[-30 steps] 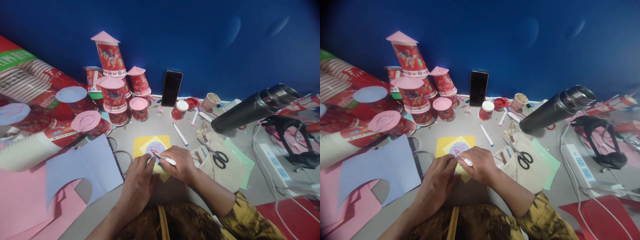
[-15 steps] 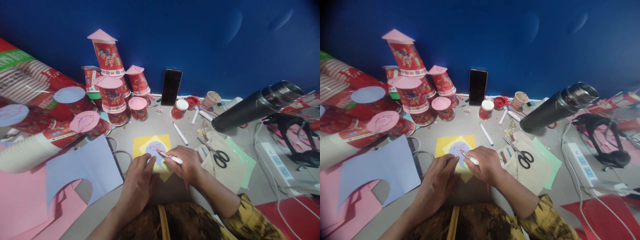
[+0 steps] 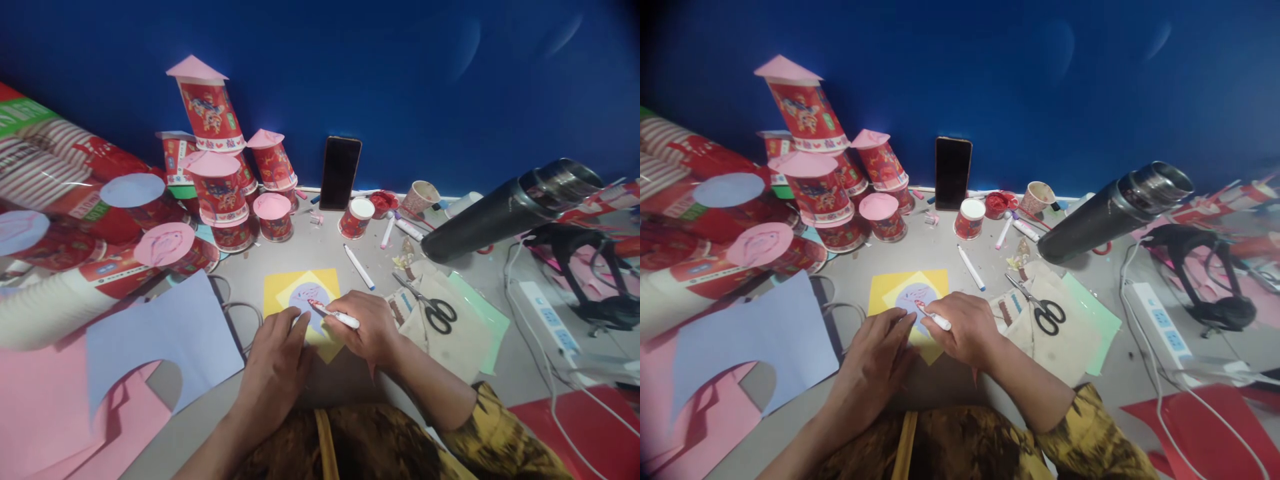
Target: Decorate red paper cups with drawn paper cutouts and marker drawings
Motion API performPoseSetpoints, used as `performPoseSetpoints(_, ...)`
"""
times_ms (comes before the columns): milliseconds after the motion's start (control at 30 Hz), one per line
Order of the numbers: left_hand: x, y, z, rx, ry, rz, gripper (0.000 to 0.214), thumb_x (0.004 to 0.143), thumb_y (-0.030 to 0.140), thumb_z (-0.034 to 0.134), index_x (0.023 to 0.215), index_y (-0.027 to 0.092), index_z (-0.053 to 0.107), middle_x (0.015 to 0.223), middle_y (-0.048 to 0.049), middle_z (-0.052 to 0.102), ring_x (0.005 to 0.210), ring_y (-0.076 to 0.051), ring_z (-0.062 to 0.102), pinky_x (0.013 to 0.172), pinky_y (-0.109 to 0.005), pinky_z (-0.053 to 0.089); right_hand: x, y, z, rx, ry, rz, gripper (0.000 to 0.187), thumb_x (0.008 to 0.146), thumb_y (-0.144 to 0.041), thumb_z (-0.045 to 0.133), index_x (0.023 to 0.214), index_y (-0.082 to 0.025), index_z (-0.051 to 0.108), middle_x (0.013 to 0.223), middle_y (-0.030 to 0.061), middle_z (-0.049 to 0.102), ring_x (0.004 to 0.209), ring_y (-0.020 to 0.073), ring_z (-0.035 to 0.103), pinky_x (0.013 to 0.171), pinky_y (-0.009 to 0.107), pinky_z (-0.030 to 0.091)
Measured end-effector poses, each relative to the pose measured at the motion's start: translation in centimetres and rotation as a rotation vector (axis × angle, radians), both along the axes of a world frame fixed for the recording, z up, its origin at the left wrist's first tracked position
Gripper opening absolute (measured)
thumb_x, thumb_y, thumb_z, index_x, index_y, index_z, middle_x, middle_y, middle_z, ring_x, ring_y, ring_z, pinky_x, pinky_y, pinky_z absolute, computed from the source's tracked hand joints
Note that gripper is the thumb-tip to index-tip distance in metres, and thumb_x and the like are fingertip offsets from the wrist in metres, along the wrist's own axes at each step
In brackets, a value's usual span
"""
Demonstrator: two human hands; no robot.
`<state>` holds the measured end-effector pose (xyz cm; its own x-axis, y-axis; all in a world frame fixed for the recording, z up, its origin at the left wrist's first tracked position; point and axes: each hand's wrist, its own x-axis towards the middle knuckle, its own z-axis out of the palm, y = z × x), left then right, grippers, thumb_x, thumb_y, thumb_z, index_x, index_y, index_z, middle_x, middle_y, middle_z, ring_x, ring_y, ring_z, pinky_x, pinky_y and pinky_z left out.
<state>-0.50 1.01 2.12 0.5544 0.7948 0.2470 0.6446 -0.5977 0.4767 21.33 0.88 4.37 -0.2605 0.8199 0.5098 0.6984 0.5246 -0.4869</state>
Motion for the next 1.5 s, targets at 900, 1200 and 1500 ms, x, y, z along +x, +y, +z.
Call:
performPoseSetpoints(900, -0.2, 0.0, -0.2, -0.010, 0.028, 0.002, 0.038, 0.097, 0.018, 0.057, 0.134, 0.020, 0.061, 0.127, -0.0145, 0.065, 0.108, -0.032, 0.062, 0.089, -0.049, 0.058, 0.5, -0.1, 0.0, -0.056, -0.002, -0.112, 0.021, 0.104, -0.033, 0.059, 0.093, -0.022, 0.073, 0.080, 0.0052, 0.080, 0.073, 0.0182, 0.074, 0.071, 0.028, 0.054)
performPoseSetpoints(1200, 0.2, 0.2, 0.0, -0.073, -0.061, 0.103, 0.021, 0.097, 0.024, 0.060, 0.118, 0.020, 0.061, 0.117, -0.0118, 0.060, 0.107, -0.030, 0.065, 0.092, -0.048, 0.059, 2.1, 0.2, -1.4, -0.006, 0.053, -0.198, 0.020, 0.105, -0.030, 0.056, 0.112, -0.023, 0.073, 0.099, 0.0078, 0.083, 0.088, 0.0214, 0.079, 0.082, 0.031, 0.060)
performPoseSetpoints(1500, 1.4, 1.7, -0.1, -0.105, -0.065, 0.304, 0.054, 0.089, 0.036, 0.065, 0.137, 0.016, 0.048, 0.125, -0.0156, 0.058, 0.124, -0.038, 0.061, 0.104, -0.060, 0.052, 2.3, 1.0, -2.2, -0.212, -0.105, -0.156, 0.022, 0.102, -0.025, 0.062, 0.122, -0.025, 0.070, 0.115, 0.0071, 0.081, 0.103, 0.0227, 0.075, 0.086, 0.031, 0.056)
